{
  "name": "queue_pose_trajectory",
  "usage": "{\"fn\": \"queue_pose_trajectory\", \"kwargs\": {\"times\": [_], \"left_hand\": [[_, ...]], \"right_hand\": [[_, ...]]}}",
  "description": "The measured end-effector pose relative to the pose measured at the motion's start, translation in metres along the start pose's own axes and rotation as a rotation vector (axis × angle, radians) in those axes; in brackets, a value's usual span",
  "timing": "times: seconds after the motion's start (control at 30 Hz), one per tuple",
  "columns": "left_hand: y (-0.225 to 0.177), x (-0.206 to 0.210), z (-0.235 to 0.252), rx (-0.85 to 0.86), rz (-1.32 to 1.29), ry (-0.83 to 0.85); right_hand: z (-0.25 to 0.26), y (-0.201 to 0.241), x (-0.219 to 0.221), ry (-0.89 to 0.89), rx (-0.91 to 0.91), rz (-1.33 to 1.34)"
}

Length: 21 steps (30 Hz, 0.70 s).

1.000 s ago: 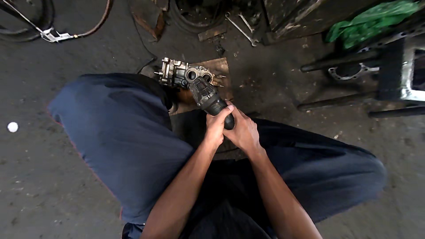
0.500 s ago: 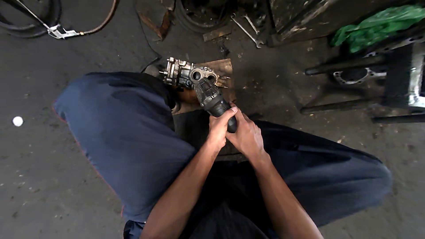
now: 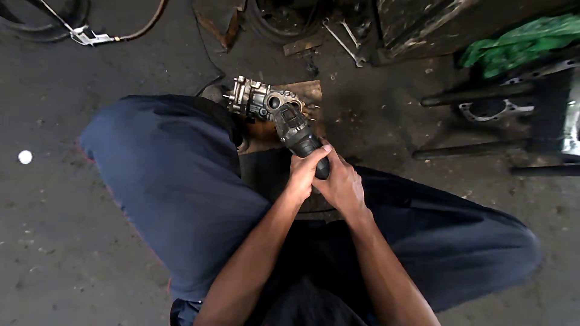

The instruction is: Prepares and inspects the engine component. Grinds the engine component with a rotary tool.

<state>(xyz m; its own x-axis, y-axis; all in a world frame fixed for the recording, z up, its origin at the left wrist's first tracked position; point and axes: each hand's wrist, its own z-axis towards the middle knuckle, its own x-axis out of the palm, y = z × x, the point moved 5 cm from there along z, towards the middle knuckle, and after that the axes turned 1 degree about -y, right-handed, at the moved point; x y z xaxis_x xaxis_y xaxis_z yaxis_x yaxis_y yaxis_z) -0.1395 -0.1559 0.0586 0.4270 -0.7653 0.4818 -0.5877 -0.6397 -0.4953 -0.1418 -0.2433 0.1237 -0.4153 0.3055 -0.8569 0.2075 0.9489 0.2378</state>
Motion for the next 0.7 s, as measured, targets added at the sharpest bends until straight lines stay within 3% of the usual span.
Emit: {"fn": "queue_pose_trajectory", "kwargs": {"times": [0.23,0.7], "left_hand": [[0.004,-0.009,0.017,0.010,-0.001,0.025],[0.001,-0.007,0.003,-0.023,-0.111,0.078]], "right_hand": [[0.011,0.005,0.009,0.070,0.052,-0.025],[-0.001,0.013,0.001,0.023,0.017,-0.084]]}}
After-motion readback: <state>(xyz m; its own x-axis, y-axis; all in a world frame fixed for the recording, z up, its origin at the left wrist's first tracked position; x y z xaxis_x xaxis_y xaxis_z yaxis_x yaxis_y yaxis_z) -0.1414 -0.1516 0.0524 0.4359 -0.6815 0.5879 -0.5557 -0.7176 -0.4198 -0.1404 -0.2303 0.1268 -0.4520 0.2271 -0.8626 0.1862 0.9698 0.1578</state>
